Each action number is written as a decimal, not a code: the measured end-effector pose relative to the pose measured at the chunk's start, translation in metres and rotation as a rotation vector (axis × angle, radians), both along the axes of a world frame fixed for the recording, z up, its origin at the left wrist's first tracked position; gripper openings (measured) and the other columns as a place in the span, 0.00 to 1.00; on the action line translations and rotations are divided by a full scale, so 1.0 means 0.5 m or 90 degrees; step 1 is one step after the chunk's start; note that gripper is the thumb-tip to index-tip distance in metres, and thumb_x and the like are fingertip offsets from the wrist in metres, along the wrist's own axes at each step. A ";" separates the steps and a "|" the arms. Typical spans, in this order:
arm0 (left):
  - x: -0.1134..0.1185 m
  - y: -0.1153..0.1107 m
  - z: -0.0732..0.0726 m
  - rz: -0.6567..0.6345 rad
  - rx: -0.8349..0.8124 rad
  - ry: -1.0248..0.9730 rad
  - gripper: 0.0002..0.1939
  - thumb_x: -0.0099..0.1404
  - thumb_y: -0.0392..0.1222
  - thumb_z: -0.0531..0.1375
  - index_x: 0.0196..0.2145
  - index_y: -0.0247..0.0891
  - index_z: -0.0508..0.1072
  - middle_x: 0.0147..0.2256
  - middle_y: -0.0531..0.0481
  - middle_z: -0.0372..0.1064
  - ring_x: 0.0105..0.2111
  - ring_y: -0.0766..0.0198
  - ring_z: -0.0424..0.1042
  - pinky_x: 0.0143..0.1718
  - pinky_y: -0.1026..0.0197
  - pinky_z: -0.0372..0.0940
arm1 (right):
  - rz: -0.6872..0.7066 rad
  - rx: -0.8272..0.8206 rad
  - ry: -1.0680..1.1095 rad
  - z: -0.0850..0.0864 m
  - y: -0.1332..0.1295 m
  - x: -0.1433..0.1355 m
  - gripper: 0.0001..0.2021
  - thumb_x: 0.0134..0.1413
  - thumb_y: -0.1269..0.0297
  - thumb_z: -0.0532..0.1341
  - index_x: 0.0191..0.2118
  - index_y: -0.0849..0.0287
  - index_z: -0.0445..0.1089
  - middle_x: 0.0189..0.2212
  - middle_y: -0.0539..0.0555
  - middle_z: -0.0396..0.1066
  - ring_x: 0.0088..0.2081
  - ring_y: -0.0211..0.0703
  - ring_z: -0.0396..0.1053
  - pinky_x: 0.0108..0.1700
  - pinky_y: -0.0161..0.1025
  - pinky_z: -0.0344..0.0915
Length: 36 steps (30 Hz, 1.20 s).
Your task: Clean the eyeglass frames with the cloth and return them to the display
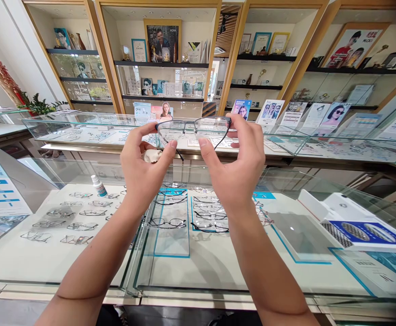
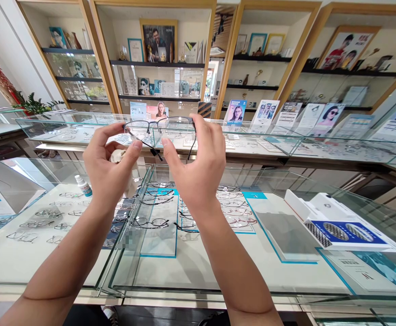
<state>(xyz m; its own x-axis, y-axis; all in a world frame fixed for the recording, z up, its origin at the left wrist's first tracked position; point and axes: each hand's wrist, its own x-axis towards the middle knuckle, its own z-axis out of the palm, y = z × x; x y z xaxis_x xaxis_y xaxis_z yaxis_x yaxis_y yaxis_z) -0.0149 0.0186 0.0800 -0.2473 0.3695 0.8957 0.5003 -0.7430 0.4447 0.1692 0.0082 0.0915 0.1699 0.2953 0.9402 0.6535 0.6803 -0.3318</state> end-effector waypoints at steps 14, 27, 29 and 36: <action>-0.004 -0.007 0.000 0.057 0.053 -0.005 0.24 0.67 0.51 0.73 0.57 0.48 0.75 0.54 0.44 0.74 0.44 0.57 0.74 0.42 0.51 0.73 | 0.028 -0.102 -0.020 -0.005 0.008 -0.001 0.22 0.67 0.48 0.67 0.61 0.50 0.72 0.53 0.59 0.79 0.50 0.55 0.79 0.53 0.58 0.77; -0.008 -0.007 -0.001 0.060 0.070 0.012 0.27 0.66 0.54 0.73 0.59 0.49 0.74 0.55 0.44 0.71 0.52 0.50 0.74 0.46 0.48 0.73 | 0.052 -0.133 0.006 -0.007 0.012 -0.006 0.22 0.65 0.48 0.68 0.59 0.51 0.74 0.53 0.58 0.81 0.50 0.55 0.80 0.52 0.56 0.78; -0.008 -0.008 0.000 0.062 0.075 0.014 0.27 0.66 0.53 0.74 0.59 0.49 0.74 0.56 0.44 0.71 0.53 0.49 0.74 0.47 0.48 0.73 | 0.058 -0.140 0.010 -0.007 0.013 -0.006 0.22 0.65 0.48 0.68 0.59 0.52 0.75 0.53 0.58 0.80 0.50 0.55 0.81 0.52 0.57 0.78; -0.007 -0.014 0.003 0.044 0.080 0.014 0.27 0.66 0.48 0.74 0.60 0.50 0.75 0.57 0.44 0.72 0.54 0.49 0.73 0.47 0.48 0.72 | 0.064 -0.127 0.018 -0.009 0.014 -0.006 0.23 0.65 0.48 0.68 0.61 0.50 0.74 0.57 0.59 0.80 0.51 0.54 0.80 0.54 0.57 0.78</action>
<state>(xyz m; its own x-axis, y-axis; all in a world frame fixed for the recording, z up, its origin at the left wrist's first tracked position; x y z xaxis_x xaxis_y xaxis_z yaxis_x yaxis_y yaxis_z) -0.0182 0.0114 0.0814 -0.2478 0.2362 0.9396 0.5610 -0.7557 0.3380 0.1662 0.0153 0.0868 0.1565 0.4918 0.8565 0.5743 0.6602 -0.4840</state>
